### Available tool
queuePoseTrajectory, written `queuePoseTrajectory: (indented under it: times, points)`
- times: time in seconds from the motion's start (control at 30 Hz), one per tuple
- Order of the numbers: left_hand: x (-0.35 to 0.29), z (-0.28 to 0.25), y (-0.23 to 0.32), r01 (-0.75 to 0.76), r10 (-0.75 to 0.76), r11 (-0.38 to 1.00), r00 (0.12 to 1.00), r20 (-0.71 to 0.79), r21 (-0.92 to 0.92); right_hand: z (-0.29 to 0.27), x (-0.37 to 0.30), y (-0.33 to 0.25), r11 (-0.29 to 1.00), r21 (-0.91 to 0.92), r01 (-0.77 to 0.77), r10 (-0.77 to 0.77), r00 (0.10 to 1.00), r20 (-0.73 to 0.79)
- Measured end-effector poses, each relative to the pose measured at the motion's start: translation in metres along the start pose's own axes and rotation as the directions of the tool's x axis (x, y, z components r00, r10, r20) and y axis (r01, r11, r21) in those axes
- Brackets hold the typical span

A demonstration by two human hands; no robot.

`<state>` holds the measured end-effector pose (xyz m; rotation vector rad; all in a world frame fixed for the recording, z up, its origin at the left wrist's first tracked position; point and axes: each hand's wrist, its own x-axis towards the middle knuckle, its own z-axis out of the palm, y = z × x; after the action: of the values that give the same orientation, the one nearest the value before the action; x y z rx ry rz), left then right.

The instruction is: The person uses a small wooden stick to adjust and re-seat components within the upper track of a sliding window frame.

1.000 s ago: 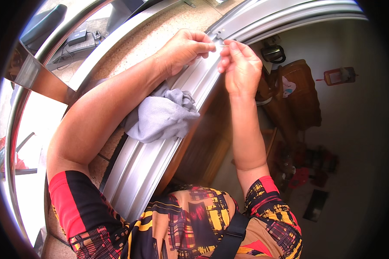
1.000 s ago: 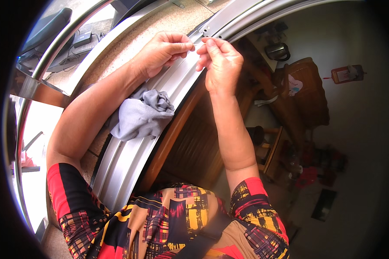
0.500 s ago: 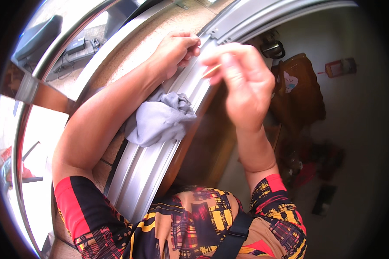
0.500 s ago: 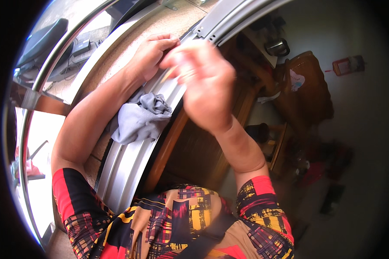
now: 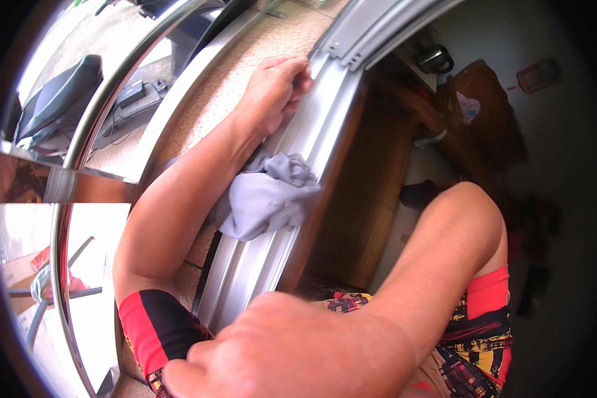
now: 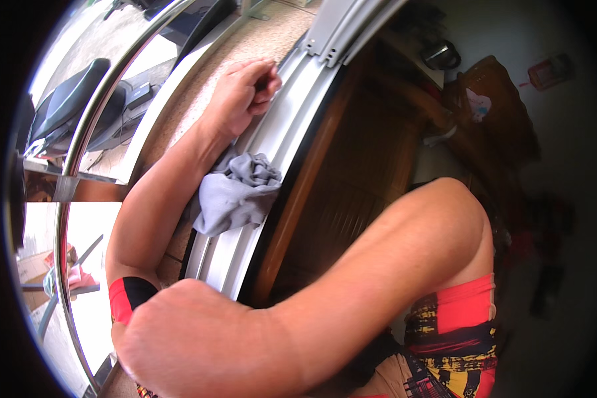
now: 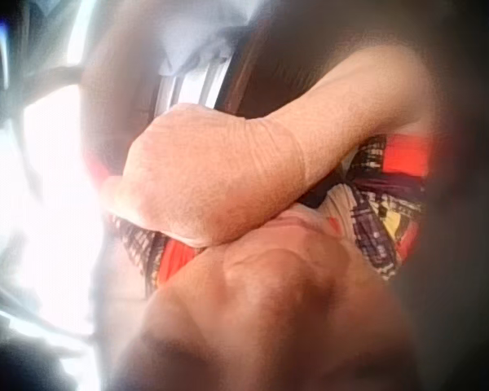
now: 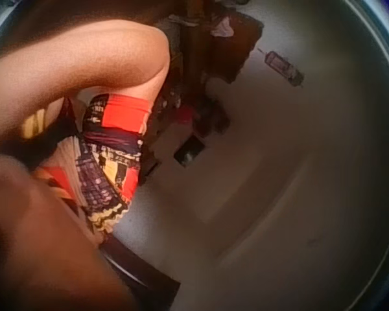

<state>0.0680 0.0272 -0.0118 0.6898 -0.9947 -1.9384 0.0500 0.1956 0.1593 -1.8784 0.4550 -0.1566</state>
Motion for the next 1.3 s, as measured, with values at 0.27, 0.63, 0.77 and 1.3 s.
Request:
queuePoseTrajectory:
  times: [0.27, 0.63, 0.77, 1.3]
  points:
    - [0.004, 0.003, -0.002, 0.010, -0.011, 1.000, 1.000, -0.017, -0.003, -0.020, -0.064, 0.055, 0.938, -0.253, 0.236, -0.319, 0.874, -0.367]
    - [0.001, 0.016, 0.002, -0.003, 0.003, 1.000, 0.999, -0.041, -0.005, -0.110, -0.128, 0.194, 0.801, -0.512, -0.311, -0.454, 0.241, -0.857]
    - [-0.001, 0.021, 0.004, -0.012, 0.013, 1.000, 0.999, -0.048, 0.017, -0.115, -0.124, 0.202, 0.513, -0.733, -0.446, -0.617, 0.403, -0.676]
    - [0.000, 0.022, 0.002, -0.052, 0.055, 0.996, 0.998, -0.037, 0.071, -0.157, -0.116, 0.197, -0.248, -0.887, -0.389, -0.540, 0.816, -0.206]
